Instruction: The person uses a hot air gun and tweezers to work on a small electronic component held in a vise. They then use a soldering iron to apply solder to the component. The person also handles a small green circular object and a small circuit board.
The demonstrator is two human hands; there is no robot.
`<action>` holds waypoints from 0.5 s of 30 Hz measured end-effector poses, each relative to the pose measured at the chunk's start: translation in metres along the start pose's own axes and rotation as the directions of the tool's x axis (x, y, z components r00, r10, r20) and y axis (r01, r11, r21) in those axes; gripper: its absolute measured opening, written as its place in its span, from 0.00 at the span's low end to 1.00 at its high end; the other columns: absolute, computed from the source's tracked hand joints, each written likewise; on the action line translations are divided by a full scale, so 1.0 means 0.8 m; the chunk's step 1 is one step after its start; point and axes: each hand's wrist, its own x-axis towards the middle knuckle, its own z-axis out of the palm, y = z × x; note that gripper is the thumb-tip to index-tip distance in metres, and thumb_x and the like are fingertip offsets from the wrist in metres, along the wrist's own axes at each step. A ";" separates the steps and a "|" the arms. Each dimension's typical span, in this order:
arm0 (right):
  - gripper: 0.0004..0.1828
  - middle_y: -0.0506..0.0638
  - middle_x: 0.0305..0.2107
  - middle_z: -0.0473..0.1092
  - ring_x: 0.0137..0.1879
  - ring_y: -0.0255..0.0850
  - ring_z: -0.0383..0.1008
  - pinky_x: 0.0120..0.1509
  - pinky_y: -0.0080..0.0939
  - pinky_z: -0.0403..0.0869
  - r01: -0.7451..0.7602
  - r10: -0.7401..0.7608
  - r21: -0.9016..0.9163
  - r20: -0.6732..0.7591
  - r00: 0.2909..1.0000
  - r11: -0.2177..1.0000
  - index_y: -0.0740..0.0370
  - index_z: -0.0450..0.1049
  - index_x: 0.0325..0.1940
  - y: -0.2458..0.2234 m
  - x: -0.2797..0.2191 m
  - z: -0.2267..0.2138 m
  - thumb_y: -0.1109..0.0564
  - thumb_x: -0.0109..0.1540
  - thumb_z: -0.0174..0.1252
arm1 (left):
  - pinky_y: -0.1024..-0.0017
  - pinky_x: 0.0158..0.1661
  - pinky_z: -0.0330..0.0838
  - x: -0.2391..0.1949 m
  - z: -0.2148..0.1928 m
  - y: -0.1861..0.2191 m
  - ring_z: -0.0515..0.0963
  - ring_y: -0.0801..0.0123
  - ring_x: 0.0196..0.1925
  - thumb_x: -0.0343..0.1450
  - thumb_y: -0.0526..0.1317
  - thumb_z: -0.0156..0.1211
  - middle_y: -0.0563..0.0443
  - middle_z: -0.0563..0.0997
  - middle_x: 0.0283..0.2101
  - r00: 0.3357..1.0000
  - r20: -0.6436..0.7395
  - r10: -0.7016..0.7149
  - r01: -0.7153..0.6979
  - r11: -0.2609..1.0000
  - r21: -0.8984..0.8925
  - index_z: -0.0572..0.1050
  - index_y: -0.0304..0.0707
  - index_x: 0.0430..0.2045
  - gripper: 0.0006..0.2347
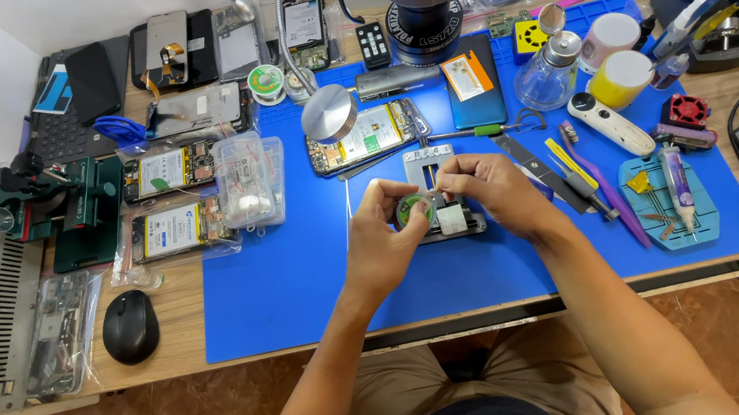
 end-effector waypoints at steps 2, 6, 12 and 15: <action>0.09 0.46 0.19 0.66 0.29 0.31 0.61 0.39 0.29 0.62 -0.020 0.020 0.042 -0.014 1.000 0.999 0.61 0.72 0.25 -0.003 0.000 0.002 0.55 0.57 0.55 | 0.76 0.28 0.65 -0.004 0.001 0.005 0.70 0.76 0.27 0.65 0.31 0.52 0.45 0.77 0.29 1.000 0.016 0.005 -0.004 1.000 -0.004 0.70 0.36 0.35 0.07; 0.07 0.48 0.17 0.68 0.27 0.31 0.64 0.36 0.28 0.65 0.064 -0.061 0.018 -0.150 0.987 0.998 0.63 0.73 0.31 -0.019 -0.003 0.006 0.57 0.58 0.54 | 0.71 0.31 0.70 -0.008 0.005 0.000 0.74 0.69 0.28 0.67 0.29 0.47 0.39 0.77 0.32 0.998 0.000 0.057 -0.057 0.994 -0.089 0.66 0.35 0.39 0.09; 0.09 0.50 0.13 0.69 0.17 0.33 0.67 0.25 0.30 0.67 0.150 -0.237 -0.255 -0.355 0.905 0.955 0.59 0.74 0.30 0.003 -0.012 -0.006 0.53 0.60 0.55 | 0.71 0.33 0.73 -0.019 0.011 -0.022 0.77 0.69 0.30 0.68 0.30 0.51 0.37 0.76 0.36 0.992 -0.080 0.094 -0.105 0.984 -0.144 0.67 0.27 0.39 0.08; 0.06 0.51 0.15 0.71 0.18 0.34 0.69 0.24 0.31 0.68 0.247 -0.364 -0.321 -0.380 0.851 0.914 0.62 0.75 0.37 0.006 -0.020 -0.008 0.58 0.60 0.55 | 0.68 0.39 0.72 -0.026 0.021 -0.019 0.76 0.66 0.38 0.66 0.28 0.55 0.35 0.72 0.43 0.985 -0.091 0.145 -0.158 0.976 -0.148 0.64 0.24 0.45 0.14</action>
